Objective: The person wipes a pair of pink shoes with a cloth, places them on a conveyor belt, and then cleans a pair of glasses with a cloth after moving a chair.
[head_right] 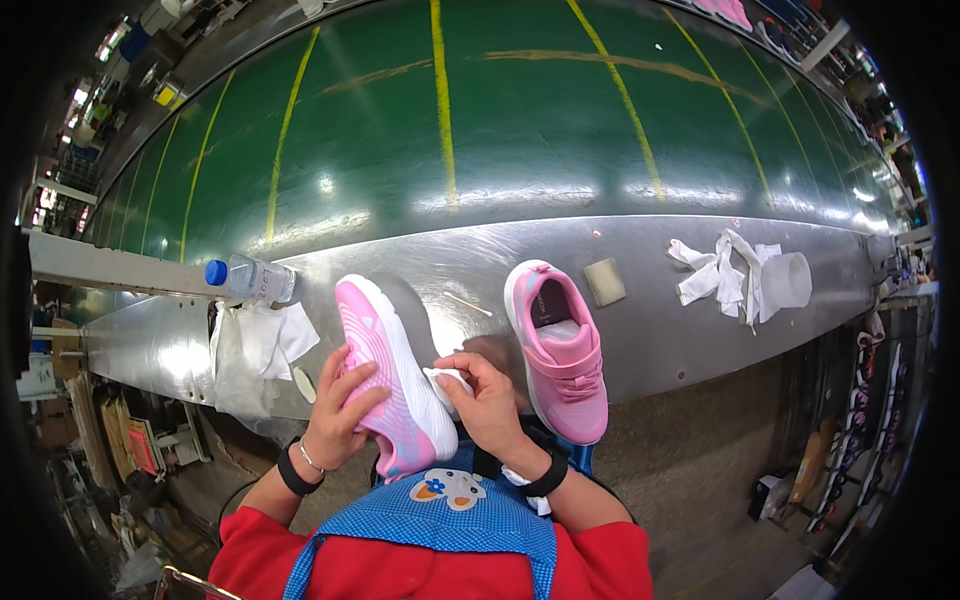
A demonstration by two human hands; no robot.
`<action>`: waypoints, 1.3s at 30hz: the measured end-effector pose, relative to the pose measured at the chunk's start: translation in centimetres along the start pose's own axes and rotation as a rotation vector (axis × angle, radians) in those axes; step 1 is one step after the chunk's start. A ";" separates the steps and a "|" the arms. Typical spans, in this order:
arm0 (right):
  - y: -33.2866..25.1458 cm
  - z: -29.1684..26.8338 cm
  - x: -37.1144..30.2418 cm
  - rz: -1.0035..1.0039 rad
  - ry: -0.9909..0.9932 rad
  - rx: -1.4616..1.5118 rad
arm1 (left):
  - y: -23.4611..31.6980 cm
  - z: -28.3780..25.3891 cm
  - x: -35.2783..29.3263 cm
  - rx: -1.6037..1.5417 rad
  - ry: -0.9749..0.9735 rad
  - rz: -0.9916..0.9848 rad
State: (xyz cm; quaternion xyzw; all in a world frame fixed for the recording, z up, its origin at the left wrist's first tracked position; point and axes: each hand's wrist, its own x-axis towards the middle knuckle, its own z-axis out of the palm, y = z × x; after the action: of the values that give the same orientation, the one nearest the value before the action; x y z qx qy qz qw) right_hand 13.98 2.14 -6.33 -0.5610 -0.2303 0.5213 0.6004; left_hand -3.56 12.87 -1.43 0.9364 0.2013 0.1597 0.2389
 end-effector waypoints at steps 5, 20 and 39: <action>-1.4 1.0 2.1 -0.071 -0.017 -0.114 | 1.3 -0.2 -1.0 -0.073 -0.086 0.003; -1.9 2.4 4.8 -0.337 0.077 -0.539 | 1.5 -1.9 -0.2 -0.233 -0.284 -0.033; 1.0 2.3 5.6 -0.054 -0.017 -0.280 | -0.7 0.5 1.1 -0.342 0.005 -0.405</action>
State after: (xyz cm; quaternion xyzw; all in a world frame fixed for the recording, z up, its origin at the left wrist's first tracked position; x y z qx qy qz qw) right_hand 13.57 7.92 -8.33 -0.6283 -0.3209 0.4725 0.5282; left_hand -2.63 13.75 -2.03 0.8228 0.3552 0.1424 0.4202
